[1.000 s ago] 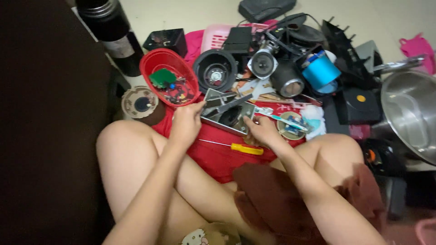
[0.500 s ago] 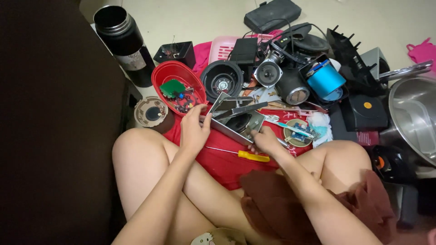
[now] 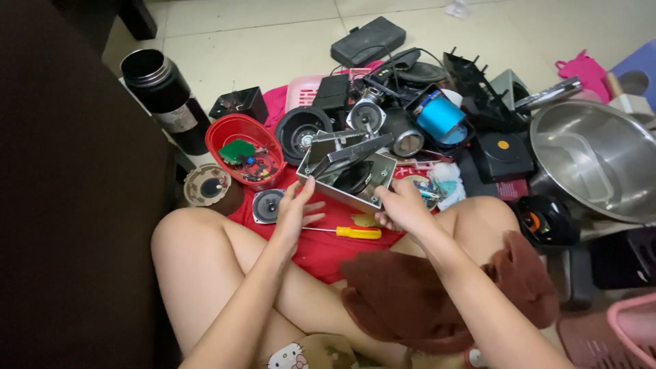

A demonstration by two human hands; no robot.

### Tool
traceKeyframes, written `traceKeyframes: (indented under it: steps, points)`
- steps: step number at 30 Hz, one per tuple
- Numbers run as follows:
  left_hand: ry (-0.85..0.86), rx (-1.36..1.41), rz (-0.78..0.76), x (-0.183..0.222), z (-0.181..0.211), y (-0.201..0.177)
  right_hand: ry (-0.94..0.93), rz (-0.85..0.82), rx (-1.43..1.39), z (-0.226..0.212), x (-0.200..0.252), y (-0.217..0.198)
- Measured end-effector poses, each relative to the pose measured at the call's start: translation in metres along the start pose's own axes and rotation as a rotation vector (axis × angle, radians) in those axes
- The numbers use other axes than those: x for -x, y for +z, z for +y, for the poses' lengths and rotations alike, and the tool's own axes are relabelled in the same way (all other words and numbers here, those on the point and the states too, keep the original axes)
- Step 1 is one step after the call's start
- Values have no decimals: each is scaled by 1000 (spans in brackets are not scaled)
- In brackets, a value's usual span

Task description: The person sits on the floor and scrubs a rectangular metal speaker panel with a yellow sponge, working over its surface. They then wipe the panel with a brown towel and handle speaker drivers and a speaker enclosure among scattered electronics parts.

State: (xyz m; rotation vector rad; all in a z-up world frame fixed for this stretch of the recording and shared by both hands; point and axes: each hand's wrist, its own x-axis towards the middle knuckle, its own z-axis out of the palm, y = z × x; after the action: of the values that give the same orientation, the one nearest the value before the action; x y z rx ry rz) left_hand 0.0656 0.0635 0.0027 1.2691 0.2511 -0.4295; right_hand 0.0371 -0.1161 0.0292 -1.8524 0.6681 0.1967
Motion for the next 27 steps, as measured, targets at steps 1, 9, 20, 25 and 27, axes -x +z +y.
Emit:
traceKeyframes:
  steps: [1,9,20,25,27]
  points:
    - [-1,-7,-7,1,-2,6,3,7,-7,-2,6,-7]
    - [-30,251,-136,-1,-12,64,-76,93,-127,4,39,-54]
    - [-91,116,-385,35,-13,185,-81,465,-179,49,88,-139]
    - [-168,46,-563,69,-26,240,-6,678,-297,76,130,-173]
    - [-192,-79,-694,93,-25,253,49,742,-384,99,140,-184]
